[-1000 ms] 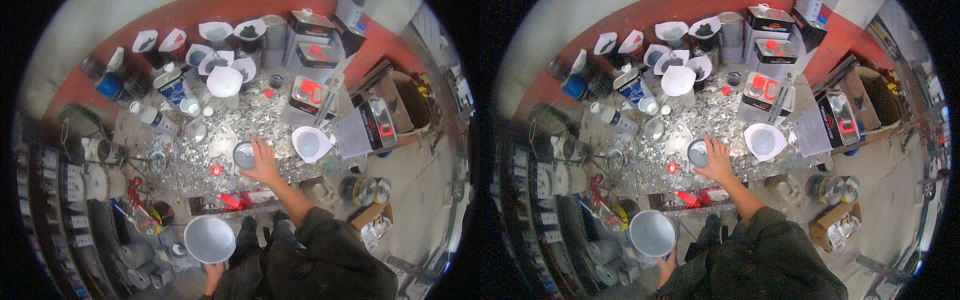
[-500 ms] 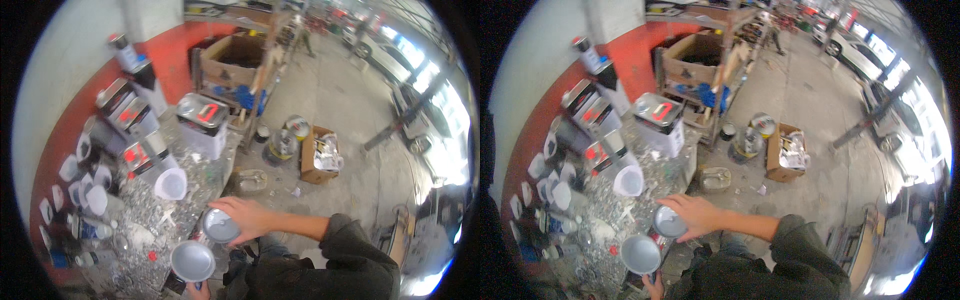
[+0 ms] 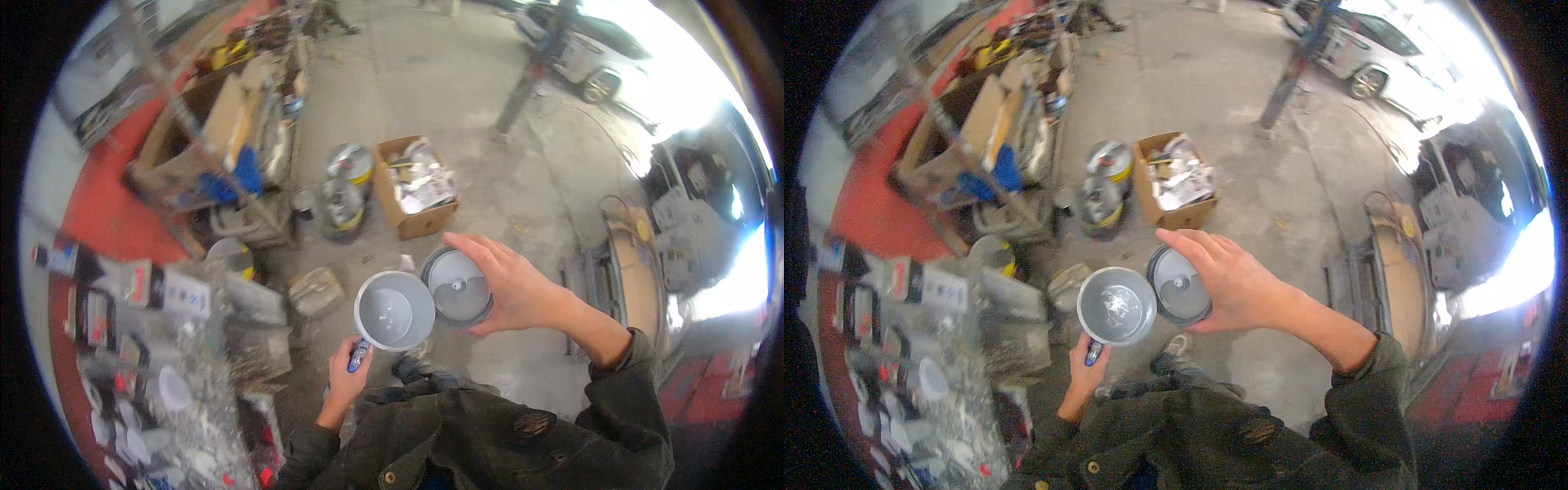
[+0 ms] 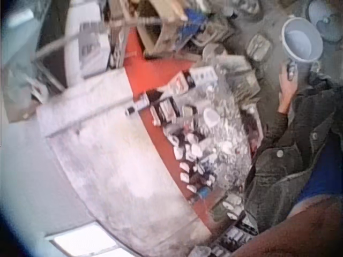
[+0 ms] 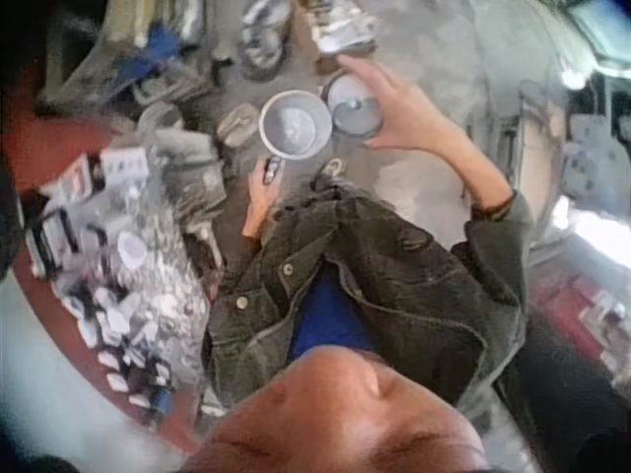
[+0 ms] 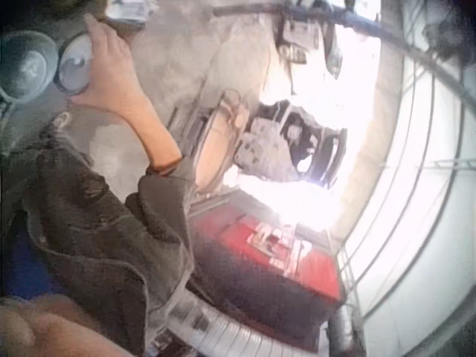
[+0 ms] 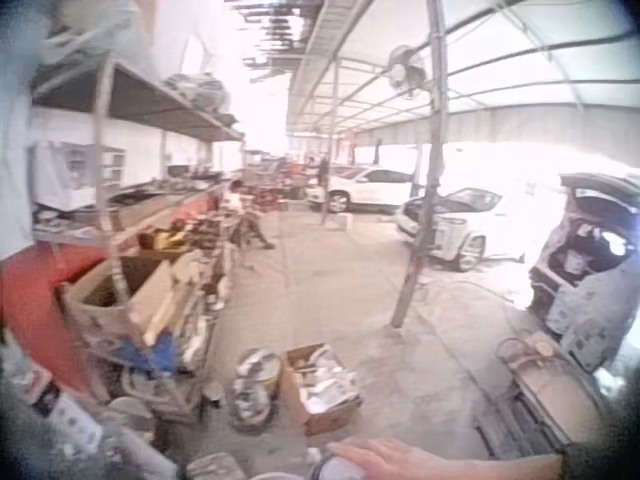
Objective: The person uses a spray gun to apply paint to a car's hood and side panels. They move around the vehicle to cover different areas, briefly stop to refill the spray gun from a paint can, and then continue spraying.
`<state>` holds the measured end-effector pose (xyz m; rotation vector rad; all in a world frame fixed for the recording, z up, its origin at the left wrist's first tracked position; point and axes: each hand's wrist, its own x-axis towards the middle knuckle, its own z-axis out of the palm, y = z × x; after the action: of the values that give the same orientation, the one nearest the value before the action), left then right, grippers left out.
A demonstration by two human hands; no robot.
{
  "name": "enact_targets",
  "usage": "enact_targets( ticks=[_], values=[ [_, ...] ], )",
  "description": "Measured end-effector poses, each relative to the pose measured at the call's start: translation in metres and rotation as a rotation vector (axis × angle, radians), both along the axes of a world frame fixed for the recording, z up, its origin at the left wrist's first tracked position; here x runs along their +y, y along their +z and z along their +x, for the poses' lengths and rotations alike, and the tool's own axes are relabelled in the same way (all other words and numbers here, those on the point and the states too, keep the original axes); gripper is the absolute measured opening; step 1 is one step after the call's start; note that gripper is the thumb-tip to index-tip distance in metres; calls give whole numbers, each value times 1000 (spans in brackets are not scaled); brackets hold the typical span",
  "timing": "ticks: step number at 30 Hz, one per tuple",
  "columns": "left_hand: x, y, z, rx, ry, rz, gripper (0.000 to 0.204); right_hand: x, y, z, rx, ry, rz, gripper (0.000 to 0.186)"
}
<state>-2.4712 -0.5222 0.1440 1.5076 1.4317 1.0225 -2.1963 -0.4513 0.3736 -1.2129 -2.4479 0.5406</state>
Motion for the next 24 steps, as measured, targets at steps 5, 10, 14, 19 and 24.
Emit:
enact_targets(
  ticks=[5, 10, 14, 19, 24],
  values=[
    [52, -10, 122, -16, -253, -10, 24, -13, 12, 114, 25, -223, -32, 106],
    [81, 1, 235, -34, -582, 13, 25, -43, 10, 200, 19, -322, -99, 98],
    [102, 3, 303, -1, -876, 95, 27, -76, 6, 261, -100, -424, -137, 95],
    [130, -5, 380, 56, -1248, 86, 31, -98, 15, 311, -237, -503, -341, 95],
    [166, -11, 460, -41, -1650, 91, 32, -110, 20, 341, -426, -323, -219, 68]
  ],
)
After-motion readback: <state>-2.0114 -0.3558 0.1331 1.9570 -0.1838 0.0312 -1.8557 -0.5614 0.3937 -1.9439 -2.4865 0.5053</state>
